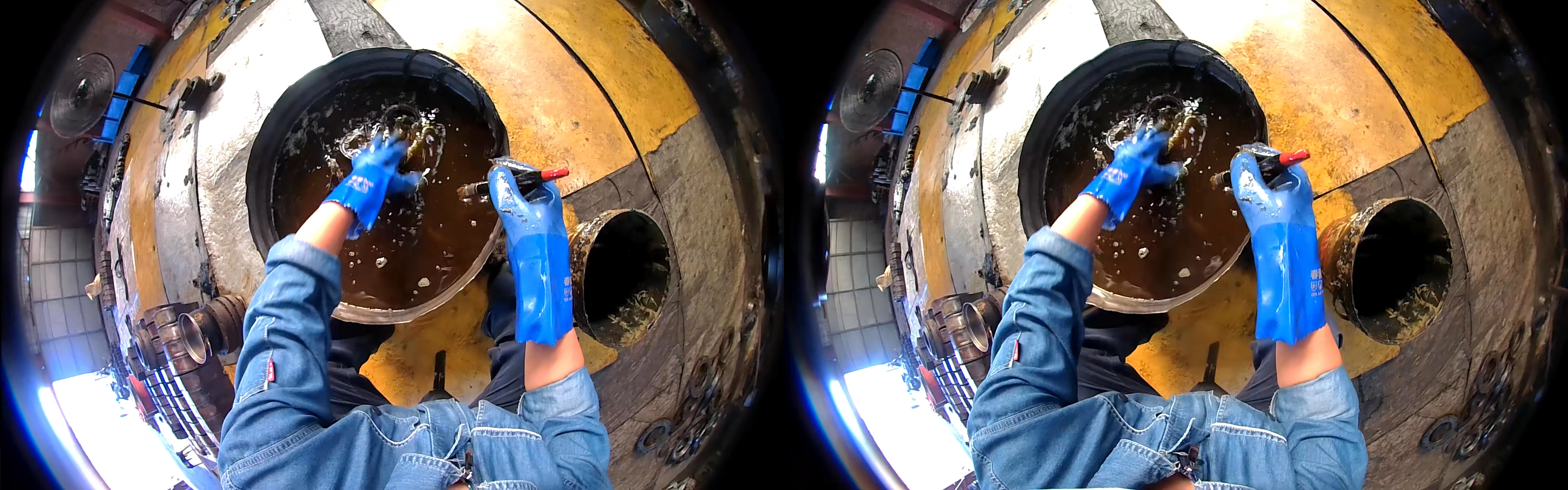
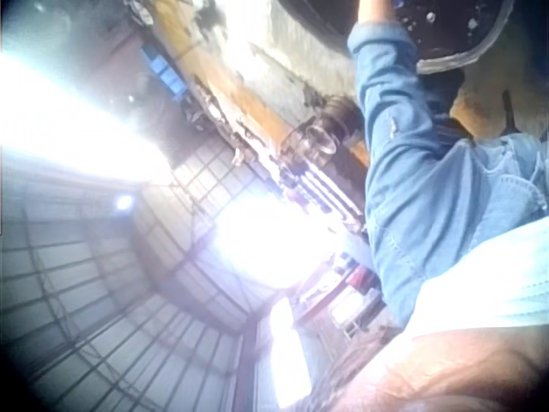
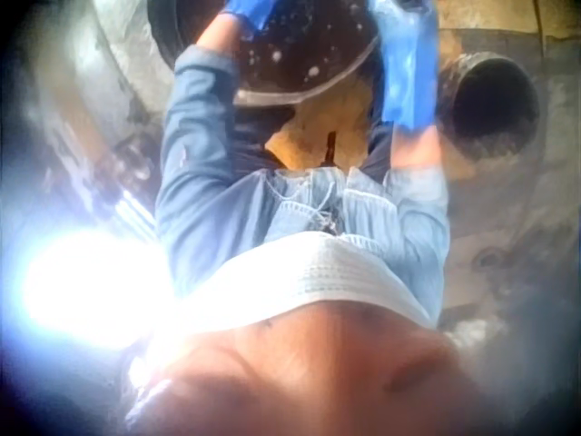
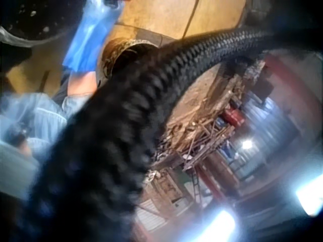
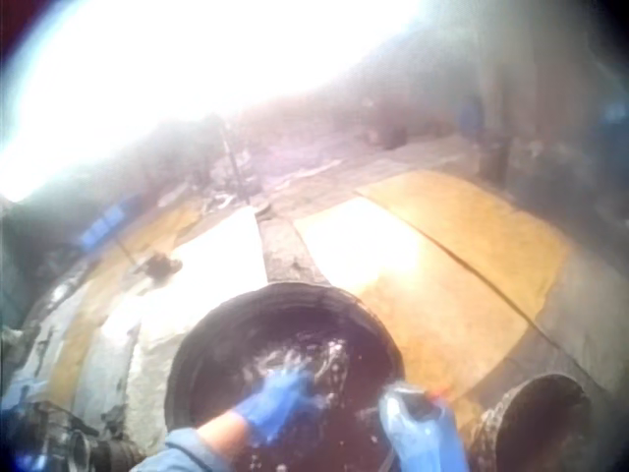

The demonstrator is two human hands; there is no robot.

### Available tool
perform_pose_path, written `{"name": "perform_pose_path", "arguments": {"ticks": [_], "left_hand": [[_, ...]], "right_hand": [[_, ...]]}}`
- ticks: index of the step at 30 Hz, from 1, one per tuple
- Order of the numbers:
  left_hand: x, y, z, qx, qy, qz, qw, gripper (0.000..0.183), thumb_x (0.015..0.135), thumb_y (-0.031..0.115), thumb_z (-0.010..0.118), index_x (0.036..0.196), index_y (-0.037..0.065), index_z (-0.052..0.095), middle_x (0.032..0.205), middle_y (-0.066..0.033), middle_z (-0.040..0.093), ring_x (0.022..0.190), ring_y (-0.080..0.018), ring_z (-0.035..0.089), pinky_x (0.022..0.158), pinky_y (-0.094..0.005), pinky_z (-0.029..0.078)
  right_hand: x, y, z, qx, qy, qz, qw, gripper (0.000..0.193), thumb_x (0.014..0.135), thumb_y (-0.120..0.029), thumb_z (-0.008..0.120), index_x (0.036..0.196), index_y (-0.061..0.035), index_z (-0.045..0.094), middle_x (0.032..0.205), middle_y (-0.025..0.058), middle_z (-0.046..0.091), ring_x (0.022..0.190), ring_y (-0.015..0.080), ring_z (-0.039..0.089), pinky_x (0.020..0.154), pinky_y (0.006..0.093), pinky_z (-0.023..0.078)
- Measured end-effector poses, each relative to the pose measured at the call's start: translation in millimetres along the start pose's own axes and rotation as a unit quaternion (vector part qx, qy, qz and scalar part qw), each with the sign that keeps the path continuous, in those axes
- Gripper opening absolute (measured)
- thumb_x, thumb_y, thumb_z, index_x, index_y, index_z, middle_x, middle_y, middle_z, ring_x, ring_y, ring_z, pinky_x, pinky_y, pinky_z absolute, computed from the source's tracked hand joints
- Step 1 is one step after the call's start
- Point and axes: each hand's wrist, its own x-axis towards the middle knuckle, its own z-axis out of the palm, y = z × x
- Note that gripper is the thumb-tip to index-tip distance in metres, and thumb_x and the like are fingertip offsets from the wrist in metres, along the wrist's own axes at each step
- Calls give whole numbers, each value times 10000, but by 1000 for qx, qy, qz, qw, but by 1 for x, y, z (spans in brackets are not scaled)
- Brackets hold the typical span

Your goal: The person cleans metal rings by dipping them into a bucket of liquid and scrubbing them with a brush. They lift each ring, apply the brush across its surface, and place it into another container or onto the floor.

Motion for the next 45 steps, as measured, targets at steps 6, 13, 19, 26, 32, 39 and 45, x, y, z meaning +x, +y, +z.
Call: {"name": "perform_pose_path", "arguments": {"ticks": [6,13,19,26,32,39,45], "left_hand": [[-74,-12,45,-50,135,122,982,862,790,480,858,1463,25,573,1481,-277,590,1394,-451,557,1186,-514,443],[-112,30,52,79,116,273,952,811,738,381,832,1492,219,583,1601,-170,523,1520,-396,452,1223,-601,373],[-55,-18,61,247,43,232,940,895,740,523,820,1562,331,523,1698,11,446,1612,-338,321,1293,-637,192],[-18,-35,13,249,48,195,947,934,743,463,880,1581,377,476,1743,33,350,1619,-345,300,1259,-579,299],[16,-94,-21,217,93,21,971,759,890,601,759,1571,401,490,1709,-10,403,1601,-330,326,1263,-580,282],[27,-147,-27,63,47,-118,990,872,854,525,838,1616,355,450,1725,-84,369,1580,-352,358,1265,-528,362],[-8,-244,22,-58,82,-221,970,824,866,478,835,1578,215,514,1480,-165,651,1343,-401,628,1153,-467,503]], "right_hand": [[10,18,3,27,-3,-15,1000,251,957,-170,757,1143,-1,751,982,67,781,896,129,725,850,288,566],[6,12,14,-2,-34,0,999,272,955,-189,771,1155,-6,749,992,76,792,895,131,734,856,299,573],[4,20,16,12,-27,-18,999,258,976,-173,752,1173,-7,741,1001,103,807,863,144,744,835,303,579],[2,23,21,-8,-26,-16,1000,268,969,-134,762,1191,11,729,1014,65,780,893,106,715,823,270,565],[-6,14,23,5,-49,29,998,342,977,-122,772,1285,17,717,1098,79,761,980,124,705,910,283,563],[-12,19,28,16,-48,14,999,322,965,-100,775,1252,20,694,1041,65,759,917,100,700,852,267,578],[-9,19,25,24,-58,18,998,257,973,-93,744,1202,18,706,988,37,750,882,81,685,823,257,563]]}}
